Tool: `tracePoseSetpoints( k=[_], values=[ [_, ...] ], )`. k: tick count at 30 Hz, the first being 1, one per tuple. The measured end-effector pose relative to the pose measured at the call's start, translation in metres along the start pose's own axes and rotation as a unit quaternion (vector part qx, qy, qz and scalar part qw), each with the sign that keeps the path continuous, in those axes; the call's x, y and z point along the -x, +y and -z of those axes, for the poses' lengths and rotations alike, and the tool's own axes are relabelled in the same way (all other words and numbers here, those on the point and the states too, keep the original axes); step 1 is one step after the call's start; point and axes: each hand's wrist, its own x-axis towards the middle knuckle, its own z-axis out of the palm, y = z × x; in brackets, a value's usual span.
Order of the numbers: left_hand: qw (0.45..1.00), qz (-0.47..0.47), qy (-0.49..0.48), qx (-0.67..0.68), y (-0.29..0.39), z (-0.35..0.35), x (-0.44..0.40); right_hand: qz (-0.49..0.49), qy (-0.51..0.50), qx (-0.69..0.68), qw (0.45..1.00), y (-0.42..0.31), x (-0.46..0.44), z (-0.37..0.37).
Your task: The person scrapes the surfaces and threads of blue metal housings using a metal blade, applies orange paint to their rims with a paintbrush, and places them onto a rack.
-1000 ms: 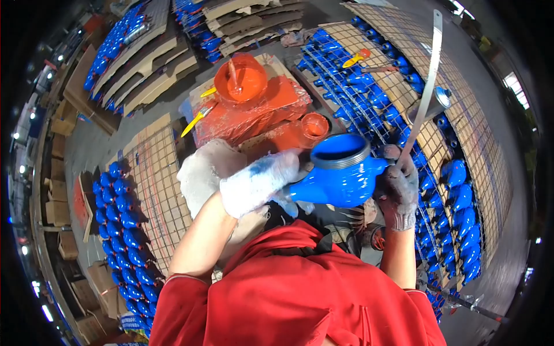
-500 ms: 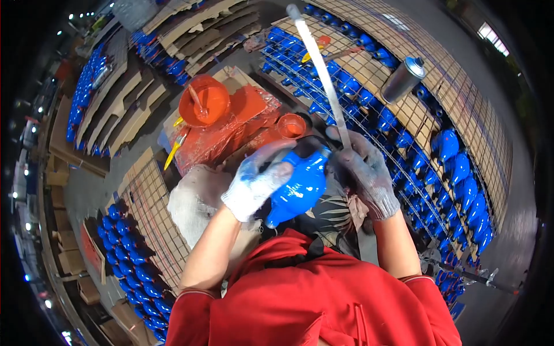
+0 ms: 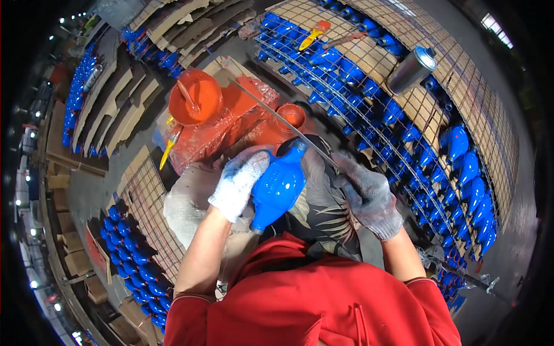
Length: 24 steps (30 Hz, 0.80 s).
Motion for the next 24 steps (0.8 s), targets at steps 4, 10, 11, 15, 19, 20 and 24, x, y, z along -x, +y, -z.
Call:
tracePoseSetpoints(
  k=[4, 10, 11, 15, 19, 20, 24],
  values=[
    [1.0, 0.009, -0.001, 0.008, 0.002, -0.001, 0.0, 0.022, -0.012, 0.03, 0.999, -0.001, -0.004, 0.0],
    [1.0, -0.001, -0.005, -0.011, 0.004, -0.003, 0.001, 0.005, -0.02, 0.058, 0.998, 0.009, -0.002, -0.002],
    [0.999, -0.012, -0.002, -0.035, 0.005, -0.004, 0.001, 0.023, -0.012, 0.07, 0.997, 0.011, -0.002, -0.003],
    [1.0, -0.013, 0.001, -0.025, 0.002, -0.003, 0.0, 0.036, -0.017, 0.107, 0.993, 0.013, -0.001, -0.001],
    [1.0, -0.014, -0.001, -0.013, 0.0, -0.003, 0.0, 0.047, -0.023, 0.114, 0.992, 0.013, -0.001, 0.001],
    [1.0, -0.013, 0.003, -0.019, 0.0, -0.003, 0.0, 0.035, -0.032, 0.12, 0.992, 0.011, -0.001, 0.001],
    [1.0, 0.004, -0.003, -0.02, 0.001, -0.002, 0.0, 0.043, -0.029, 0.14, 0.989, 0.005, -0.003, 0.003]
  ],
)
